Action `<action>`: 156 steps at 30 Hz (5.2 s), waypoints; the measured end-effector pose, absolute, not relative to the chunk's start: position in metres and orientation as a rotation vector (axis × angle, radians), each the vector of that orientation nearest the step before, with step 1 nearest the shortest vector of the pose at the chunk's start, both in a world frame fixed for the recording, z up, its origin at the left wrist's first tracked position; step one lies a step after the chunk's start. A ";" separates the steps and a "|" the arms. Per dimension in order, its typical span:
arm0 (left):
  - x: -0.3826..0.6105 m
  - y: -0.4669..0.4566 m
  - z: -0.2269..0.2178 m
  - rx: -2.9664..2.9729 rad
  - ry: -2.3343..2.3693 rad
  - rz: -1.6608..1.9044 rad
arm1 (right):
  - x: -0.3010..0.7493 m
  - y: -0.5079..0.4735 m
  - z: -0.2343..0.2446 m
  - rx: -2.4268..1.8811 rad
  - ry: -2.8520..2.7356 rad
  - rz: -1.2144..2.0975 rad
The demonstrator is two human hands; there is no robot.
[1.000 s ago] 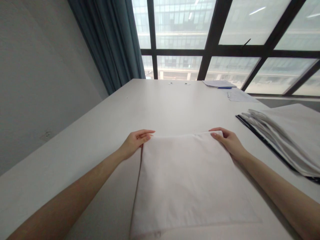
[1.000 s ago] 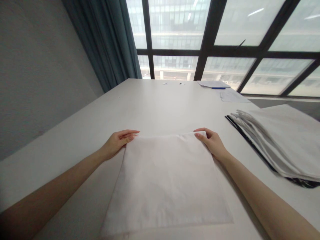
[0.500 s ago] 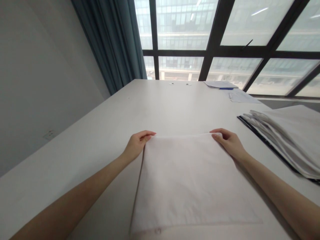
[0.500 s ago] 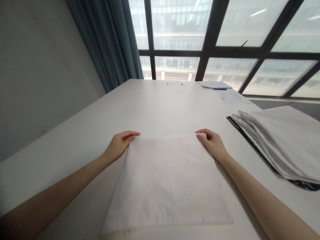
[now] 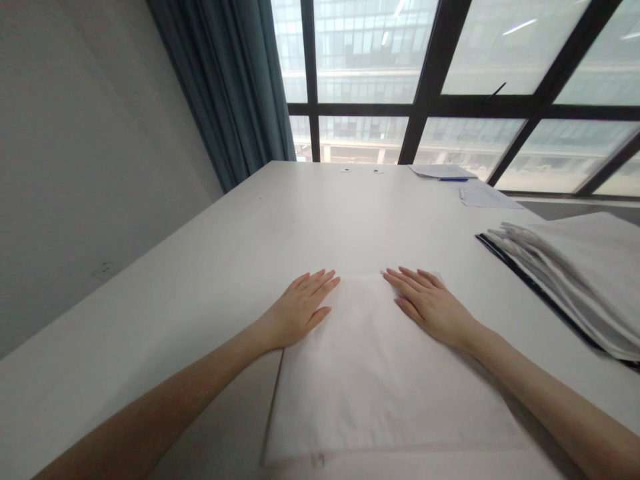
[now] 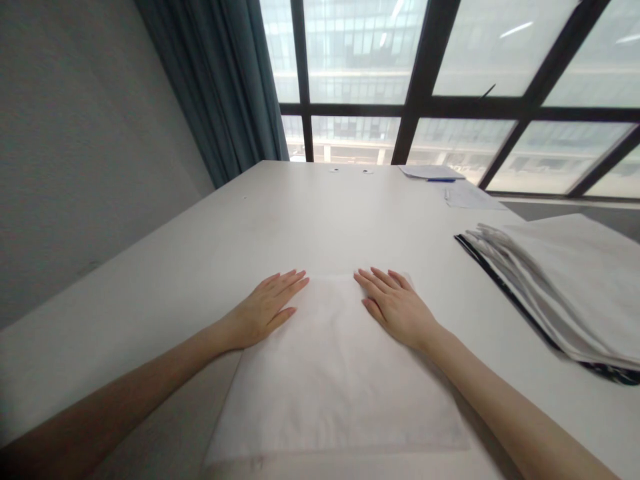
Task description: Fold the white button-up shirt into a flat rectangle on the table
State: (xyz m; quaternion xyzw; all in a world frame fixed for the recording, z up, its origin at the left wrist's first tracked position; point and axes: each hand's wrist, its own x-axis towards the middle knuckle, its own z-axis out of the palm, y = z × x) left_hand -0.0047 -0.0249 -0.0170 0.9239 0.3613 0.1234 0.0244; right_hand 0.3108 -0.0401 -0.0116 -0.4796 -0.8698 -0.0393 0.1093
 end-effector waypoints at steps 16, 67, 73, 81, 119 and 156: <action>0.010 -0.056 -0.006 3.031 1.173 0.248 | 0.317 -0.037 -0.015 -1.617 -2.565 -0.154; 0.029 -0.039 -0.003 2.853 1.028 0.162 | 0.300 -0.041 0.009 -1.100 -2.507 0.464; 0.026 -0.031 0.002 2.832 0.711 0.088 | 0.303 -0.039 0.011 -1.150 -2.334 0.342; 0.047 -0.052 0.013 2.836 0.283 0.132 | 0.303 -0.033 -0.012 -1.221 -2.307 0.456; 0.062 -0.069 0.015 2.422 0.389 0.349 | 0.281 0.067 -0.037 -1.522 -2.240 0.144; 0.038 -0.043 0.012 2.777 0.675 0.276 | 0.276 0.064 -0.036 -1.312 -2.098 0.282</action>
